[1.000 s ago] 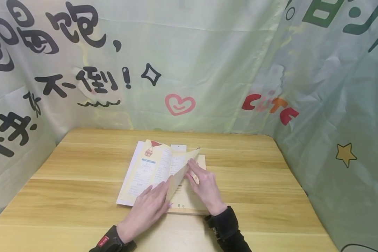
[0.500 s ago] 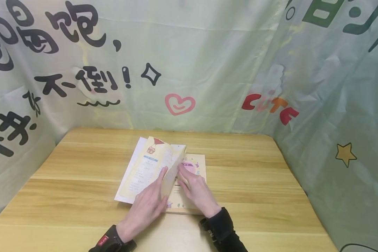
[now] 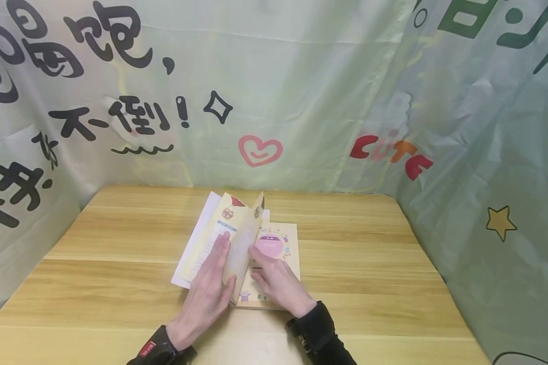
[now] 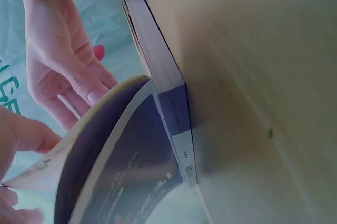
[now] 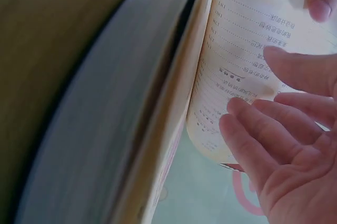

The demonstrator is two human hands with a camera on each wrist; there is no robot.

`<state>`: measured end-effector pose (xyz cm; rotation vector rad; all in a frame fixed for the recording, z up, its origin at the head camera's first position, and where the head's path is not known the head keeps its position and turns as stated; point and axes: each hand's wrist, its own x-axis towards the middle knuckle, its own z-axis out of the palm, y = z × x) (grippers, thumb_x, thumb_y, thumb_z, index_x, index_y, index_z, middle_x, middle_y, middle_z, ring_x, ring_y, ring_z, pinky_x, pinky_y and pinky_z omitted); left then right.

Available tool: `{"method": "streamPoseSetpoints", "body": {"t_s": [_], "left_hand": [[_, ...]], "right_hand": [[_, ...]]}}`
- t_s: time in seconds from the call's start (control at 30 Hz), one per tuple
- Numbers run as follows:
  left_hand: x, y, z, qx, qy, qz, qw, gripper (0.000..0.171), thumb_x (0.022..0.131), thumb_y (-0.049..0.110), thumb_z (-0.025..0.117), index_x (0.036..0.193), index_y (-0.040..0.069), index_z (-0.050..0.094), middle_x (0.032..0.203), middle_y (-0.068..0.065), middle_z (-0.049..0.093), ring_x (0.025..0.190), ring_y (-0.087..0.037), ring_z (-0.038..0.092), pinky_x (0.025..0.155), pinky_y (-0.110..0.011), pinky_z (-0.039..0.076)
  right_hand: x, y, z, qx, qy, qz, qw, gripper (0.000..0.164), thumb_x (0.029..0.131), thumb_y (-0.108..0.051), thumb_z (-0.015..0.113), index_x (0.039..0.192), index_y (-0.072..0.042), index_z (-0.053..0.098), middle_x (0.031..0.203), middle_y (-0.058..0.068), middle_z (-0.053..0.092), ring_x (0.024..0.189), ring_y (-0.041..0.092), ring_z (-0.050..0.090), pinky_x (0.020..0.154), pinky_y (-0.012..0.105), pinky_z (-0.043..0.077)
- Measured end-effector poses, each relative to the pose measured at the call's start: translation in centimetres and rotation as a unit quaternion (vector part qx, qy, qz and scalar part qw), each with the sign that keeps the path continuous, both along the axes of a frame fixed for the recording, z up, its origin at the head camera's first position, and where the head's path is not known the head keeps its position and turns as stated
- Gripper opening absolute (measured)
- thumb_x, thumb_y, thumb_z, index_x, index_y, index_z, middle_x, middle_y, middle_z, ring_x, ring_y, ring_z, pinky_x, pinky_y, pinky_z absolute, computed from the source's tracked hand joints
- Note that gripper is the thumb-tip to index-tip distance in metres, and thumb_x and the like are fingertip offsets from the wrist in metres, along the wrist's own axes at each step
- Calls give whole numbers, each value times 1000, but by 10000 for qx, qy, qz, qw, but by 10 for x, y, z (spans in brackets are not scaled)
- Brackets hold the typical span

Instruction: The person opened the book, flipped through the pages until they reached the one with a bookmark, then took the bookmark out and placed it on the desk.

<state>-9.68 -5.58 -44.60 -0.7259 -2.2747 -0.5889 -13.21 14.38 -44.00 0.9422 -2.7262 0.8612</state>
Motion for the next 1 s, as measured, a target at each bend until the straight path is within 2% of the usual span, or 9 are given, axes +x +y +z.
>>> {"method": "streamPoseSetpoints", "body": {"t_s": [0.1,0.2,0.3,0.4,0.53,0.67,0.73,0.87,1.0], "left_hand": [[-3,-1,1,31,434,43,9990,75,84,3,60,154,-6,32,165,-20,28,157,-33,19,132,-42,14],[-5,-2,1,-62,826,200,9964,72,84,4,57,152,-5,36,164,-22,29,159,-32,12,133,-41,7],[-7,-3,2,-220,1032,418,9935,68,86,5,53,151,-4,39,163,-21,32,160,-30,7,133,-44,5],[-7,-4,3,-384,1054,632,9917,64,88,5,48,151,1,42,161,-18,37,160,-28,3,132,-46,1],[-6,-8,5,-561,870,840,9911,66,86,0,45,152,8,44,160,-13,42,160,-28,8,131,-50,-6],[-6,-11,7,-578,569,935,9923,74,81,-6,52,152,10,43,156,-9,49,155,-32,28,131,-51,-6],[-6,-13,7,-579,440,981,9925,80,77,-9,58,153,8,42,152,-9,54,150,-34,37,131,-53,2],[-5,-14,7,-728,89,1083,9914,89,71,-13,65,154,5,38,144,-10,61,145,-34,45,128,-55,15],[-4,-16,5,-899,-362,1076,9895,90,69,-14,69,152,2,39,137,-13,66,139,-33,53,125,-54,23]], "right_hand": [[1,-1,-2,94,-96,153,9998,64,91,-7,72,149,1,45,145,22,55,121,29,66,103,40,55],[2,-2,-3,138,-130,339,9992,65,91,-6,72,149,1,44,146,22,55,125,31,63,104,40,54],[2,-3,-4,168,-173,484,9985,67,89,-5,72,149,2,43,146,23,54,127,32,62,105,41,53],[3,-5,-4,208,-341,551,9977,68,89,-5,72,150,2,42,148,21,52,127,32,62,105,40,53],[5,-5,-2,368,-640,606,9954,68,91,-8,71,152,-1,42,154,17,47,130,29,60,107,40,52],[6,-5,-3,595,-818,712,9923,67,92,-14,71,152,-3,42,159,15,40,137,30,53,112,43,48],[6,-5,-3,678,-853,755,9912,67,93,-17,71,152,-4,42,160,14,38,139,31,52,113,44,47],[7,-5,-5,780,-893,816,9896,66,93,-18,70,152,-5,42,162,14,36,135,31,55,111,45,49],[7,-5,-5,945,-992,862,9868,67,93,-20,70,153,-6,41,163,14,33,137,32,54,113,47,47]]}}
